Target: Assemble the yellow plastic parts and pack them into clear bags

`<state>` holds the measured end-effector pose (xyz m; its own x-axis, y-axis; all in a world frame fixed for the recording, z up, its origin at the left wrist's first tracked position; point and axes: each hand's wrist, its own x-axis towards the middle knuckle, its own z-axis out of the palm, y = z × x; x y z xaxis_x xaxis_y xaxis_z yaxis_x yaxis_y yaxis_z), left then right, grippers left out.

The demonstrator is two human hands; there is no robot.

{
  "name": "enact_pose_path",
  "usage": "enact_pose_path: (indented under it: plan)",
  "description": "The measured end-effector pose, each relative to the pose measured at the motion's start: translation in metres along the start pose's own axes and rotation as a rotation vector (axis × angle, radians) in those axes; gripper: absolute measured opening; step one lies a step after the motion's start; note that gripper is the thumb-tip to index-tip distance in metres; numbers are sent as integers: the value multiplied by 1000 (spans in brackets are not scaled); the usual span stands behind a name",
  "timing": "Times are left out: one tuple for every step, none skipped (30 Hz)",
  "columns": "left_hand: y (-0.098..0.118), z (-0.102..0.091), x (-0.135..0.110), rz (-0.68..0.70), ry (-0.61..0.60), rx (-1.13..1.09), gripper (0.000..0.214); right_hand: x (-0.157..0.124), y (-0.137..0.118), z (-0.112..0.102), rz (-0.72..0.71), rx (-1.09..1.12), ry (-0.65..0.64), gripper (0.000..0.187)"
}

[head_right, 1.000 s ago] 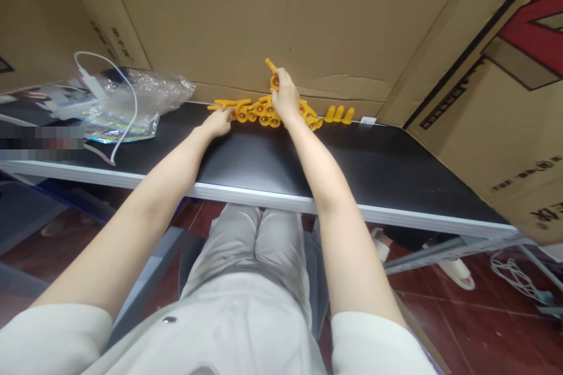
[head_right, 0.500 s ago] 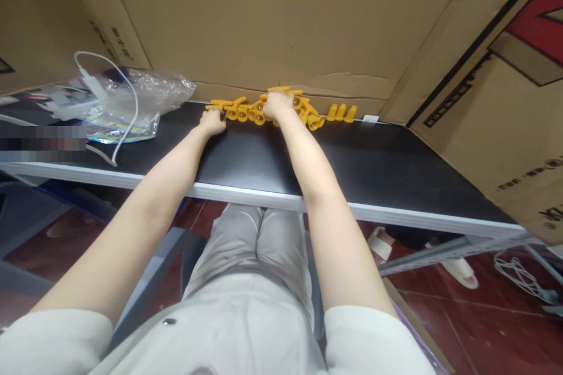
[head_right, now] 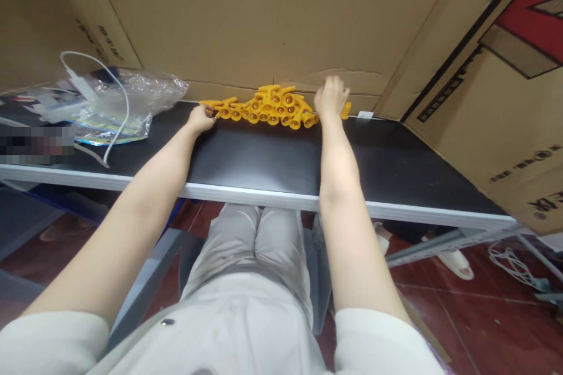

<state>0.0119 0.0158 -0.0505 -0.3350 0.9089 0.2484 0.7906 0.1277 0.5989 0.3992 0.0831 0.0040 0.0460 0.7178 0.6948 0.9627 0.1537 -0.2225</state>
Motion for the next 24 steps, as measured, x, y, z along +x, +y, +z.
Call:
enact_pose_path:
  plan:
    - [1,-1,-2,-7,-4,-4,50,-5,11,3,48,12,10,43]
    - [3,-3,-5,-14,-11,1,48,-10,21,6,99,21,15,41]
    - [5,-5,-8,-20,-17,16,45,-17,29,8,143,28,11,40]
    - [7,-7,-11,-28,-22,42,41,-23,36,10,181,28,-9,41]
    - [9,-9,-15,-37,-23,76,38,-30,42,11,217,23,-40,42]
    - [11,-11,-17,-46,-22,114,36,-35,46,12,253,26,-72,44]
    - [12,-12,-19,-59,-17,149,36,-40,49,11,293,38,-100,45]
    - [12,-12,-20,-74,-10,179,37,-43,50,10,333,54,-123,46]
    - [12,-11,-20,-89,-1,199,38,-46,51,9,367,73,-137,47]
    - [11,-10,-18,-102,12,207,36,-47,52,7,394,92,-145,47]
    - [9,-7,-15,-108,26,202,33,-48,51,5,414,107,-150,48]
    - [7,-4,-11,-109,44,185,30,-48,51,3,424,119,-155,48]
    - [5,-1,-7,-100,62,150,27,-48,50,1,431,131,-160,49]
    - [2,2,-4,-83,89,100,26,-48,49,-1,439,142,-165,49]
    - [0,5,0,-64,129,47,25,-48,48,-3,447,150,-171,49]
    - [-1,6,2,-48,172,0,23,-49,48,-4,455,155,-177,50]
    - [-3,7,4,-36,217,-38,21,-49,48,-4,460,158,-182,50]
    - [-4,7,5,-31,256,-66,19,-49,48,-4,462,159,-187,50]
    - [-4,6,5,-30,286,-88,17,-49,48,-4,461,158,-192,49]
    - [-4,4,5,-34,309,-107,15,-49,50,-2,458,156,-196,49]
    - [-4,1,5,-40,331,-125,13,-49,51,0,454,156,-197,47]
    - [-3,-1,4,-44,352,-143,11,-48,53,2,448,159,-195,46]
    - [-3,-3,4,-47,372,-159,9,-48,55,5,441,166,-190,44]
    - [-2,-4,3,-47,388,-175,9,-47,57,7,433,176,-183,42]
